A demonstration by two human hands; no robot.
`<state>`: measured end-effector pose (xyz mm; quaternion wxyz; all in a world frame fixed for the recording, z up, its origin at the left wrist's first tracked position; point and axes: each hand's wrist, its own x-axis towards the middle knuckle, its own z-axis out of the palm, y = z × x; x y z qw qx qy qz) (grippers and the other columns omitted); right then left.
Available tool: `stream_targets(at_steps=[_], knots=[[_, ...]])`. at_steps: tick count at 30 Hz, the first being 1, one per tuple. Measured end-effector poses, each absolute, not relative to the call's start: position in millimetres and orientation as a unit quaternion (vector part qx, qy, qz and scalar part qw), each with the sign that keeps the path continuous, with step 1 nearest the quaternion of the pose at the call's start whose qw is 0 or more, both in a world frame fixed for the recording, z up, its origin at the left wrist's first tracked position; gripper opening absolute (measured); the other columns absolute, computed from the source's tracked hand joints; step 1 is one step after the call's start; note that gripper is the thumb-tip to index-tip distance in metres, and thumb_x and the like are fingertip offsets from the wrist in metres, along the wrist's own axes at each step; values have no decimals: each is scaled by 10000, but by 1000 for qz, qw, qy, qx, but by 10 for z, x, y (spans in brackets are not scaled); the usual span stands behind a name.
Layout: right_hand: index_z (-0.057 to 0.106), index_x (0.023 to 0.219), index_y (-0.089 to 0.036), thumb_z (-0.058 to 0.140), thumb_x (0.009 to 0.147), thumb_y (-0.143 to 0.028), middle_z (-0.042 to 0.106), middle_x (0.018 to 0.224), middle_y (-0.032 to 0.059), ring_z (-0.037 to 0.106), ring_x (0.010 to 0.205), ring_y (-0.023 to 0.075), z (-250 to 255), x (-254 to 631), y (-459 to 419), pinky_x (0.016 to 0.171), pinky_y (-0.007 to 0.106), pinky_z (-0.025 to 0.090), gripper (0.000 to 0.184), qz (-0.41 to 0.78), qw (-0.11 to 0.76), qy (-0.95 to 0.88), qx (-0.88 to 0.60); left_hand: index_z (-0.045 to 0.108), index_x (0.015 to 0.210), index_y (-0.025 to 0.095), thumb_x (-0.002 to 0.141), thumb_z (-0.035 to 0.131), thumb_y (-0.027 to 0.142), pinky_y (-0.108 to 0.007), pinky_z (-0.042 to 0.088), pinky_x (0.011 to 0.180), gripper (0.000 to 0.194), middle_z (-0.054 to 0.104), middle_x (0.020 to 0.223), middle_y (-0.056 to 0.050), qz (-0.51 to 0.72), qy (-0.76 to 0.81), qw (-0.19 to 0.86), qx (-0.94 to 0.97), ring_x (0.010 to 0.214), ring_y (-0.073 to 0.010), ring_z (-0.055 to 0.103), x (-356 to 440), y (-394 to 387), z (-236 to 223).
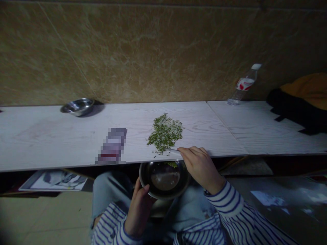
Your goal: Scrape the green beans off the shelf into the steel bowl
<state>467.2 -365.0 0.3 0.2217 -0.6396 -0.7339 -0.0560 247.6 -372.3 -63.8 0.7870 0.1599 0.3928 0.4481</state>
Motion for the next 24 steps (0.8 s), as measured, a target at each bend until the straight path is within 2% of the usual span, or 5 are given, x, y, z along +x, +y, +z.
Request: stream_targets(at_steps=[11,17,24], knots=[[593,1109,-189,431,945,-222,682,992,62,601,896,192,-25,4726,-3771,781,351,409,233,-50,219,-739,-635,409,1345,305,784,608,262,-401,466,893,597,545,1326,-76,451,378,792,164,1179,-278,519,2468,-3749,-651],[589,1117,-200,422,948,-218,687,968,57,601,877,192,6,4674,-3739,762,352,404,238,-35,212,-748,-628,398,1346,298,775,620,261,-419,474,885,614,561,1303,-81,454,385,788,156,1140,-277,548,2481,-3733,-644],[594,1111,-188,417,948,-206,687,947,55,595,865,189,19,4588,-3698,750,350,398,241,-32,218,-753,-620,392,1349,293,771,623,255,-414,470,897,624,558,1311,-86,455,387,787,154,1183,-291,522,2474,-3760,-646]])
